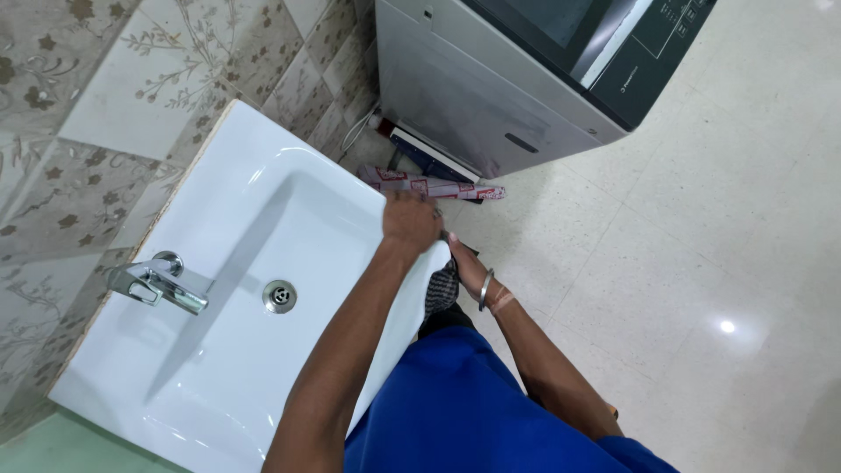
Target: The person wipes the surfaces and the faucet of a bathroom sink using a cloth.
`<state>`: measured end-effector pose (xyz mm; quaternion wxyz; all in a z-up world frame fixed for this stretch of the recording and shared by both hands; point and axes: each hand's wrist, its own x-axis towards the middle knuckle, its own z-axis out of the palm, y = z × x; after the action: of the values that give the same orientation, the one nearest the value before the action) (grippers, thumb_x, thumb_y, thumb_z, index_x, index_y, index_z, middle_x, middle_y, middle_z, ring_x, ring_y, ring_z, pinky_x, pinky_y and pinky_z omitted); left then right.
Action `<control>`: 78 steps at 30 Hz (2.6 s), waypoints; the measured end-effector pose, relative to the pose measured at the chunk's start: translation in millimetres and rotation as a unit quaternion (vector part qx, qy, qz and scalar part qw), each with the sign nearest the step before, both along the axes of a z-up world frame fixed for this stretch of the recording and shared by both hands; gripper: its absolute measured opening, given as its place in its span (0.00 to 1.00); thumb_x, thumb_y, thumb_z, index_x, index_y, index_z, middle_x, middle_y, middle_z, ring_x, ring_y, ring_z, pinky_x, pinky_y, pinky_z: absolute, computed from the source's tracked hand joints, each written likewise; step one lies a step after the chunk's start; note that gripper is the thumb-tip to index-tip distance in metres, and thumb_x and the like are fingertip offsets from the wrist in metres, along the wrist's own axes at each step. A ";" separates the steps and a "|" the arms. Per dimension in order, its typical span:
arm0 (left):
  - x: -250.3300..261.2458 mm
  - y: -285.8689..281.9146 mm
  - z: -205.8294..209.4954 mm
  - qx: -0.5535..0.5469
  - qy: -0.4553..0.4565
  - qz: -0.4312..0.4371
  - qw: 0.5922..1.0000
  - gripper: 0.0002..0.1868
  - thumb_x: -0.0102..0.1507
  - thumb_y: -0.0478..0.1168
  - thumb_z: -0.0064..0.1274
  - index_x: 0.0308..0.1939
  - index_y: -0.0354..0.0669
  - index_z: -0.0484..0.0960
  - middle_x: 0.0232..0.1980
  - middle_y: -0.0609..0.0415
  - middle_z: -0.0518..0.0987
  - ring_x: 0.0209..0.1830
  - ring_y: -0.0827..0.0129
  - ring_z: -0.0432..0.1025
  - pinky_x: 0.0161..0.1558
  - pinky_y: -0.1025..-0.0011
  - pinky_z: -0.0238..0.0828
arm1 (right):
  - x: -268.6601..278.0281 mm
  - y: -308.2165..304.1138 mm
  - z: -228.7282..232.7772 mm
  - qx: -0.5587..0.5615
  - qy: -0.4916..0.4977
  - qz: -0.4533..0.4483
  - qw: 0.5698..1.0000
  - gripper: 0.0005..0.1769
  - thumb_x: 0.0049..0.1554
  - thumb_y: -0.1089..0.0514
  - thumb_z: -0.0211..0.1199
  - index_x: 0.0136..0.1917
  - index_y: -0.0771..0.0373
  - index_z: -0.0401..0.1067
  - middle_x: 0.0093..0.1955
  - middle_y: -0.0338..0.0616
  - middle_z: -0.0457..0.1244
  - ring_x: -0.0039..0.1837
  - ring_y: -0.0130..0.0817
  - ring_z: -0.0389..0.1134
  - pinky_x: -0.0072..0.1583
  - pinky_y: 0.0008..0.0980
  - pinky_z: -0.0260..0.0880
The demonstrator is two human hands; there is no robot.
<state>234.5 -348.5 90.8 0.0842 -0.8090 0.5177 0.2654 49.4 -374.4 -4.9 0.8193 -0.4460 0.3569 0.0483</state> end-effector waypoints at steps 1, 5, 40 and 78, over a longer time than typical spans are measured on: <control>-15.3 3.4 -2.2 -0.001 0.028 -0.021 0.999 0.24 0.68 0.55 0.43 0.59 0.46 0.81 0.61 0.41 0.76 0.64 0.50 0.69 0.71 0.48 0.44 | -12.2 8.9 -2.8 0.049 -0.010 -0.039 0.998 0.37 0.69 0.39 0.33 0.80 0.66 0.52 0.80 0.52 0.54 0.79 0.39 0.54 0.77 0.35 0.51; -32.8 5.1 6.3 -0.019 0.023 -0.060 0.998 0.24 0.67 0.55 0.43 0.55 0.46 0.83 0.58 0.40 0.78 0.61 0.52 0.71 0.73 0.46 0.39 | -17.1 23.1 3.2 -0.124 -0.049 -0.042 0.990 0.36 0.70 0.43 0.36 0.81 0.70 0.48 0.83 0.52 0.48 0.83 0.38 0.47 0.79 0.35 0.41; 243.8 53.2 45.4 -0.001 -0.208 0.053 0.977 0.23 0.65 0.55 0.47 0.55 0.45 0.83 0.60 0.47 0.77 0.68 0.57 0.66 0.76 0.49 0.30 | 328.8 -28.2 68.6 -0.335 -0.105 0.382 0.855 0.73 0.44 0.23 0.68 0.79 0.75 0.40 0.80 0.69 0.45 0.82 0.58 0.44 0.78 0.43 0.49; 224.3 29.9 6.3 0.044 -0.150 0.044 0.987 0.22 0.67 0.52 0.46 0.54 0.43 0.84 0.59 0.44 0.78 0.62 0.55 0.70 0.68 0.55 0.55 | 295.4 -39.8 11.1 -0.191 -0.144 0.343 0.909 0.62 0.48 0.28 0.67 0.81 0.66 0.47 0.80 0.59 0.50 0.82 0.49 0.49 0.78 0.40 0.48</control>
<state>458.8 -318.5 97.1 0.1843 -0.8573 0.4507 0.1671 344.7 -414.2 6.2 0.6941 -0.6908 0.0628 0.1925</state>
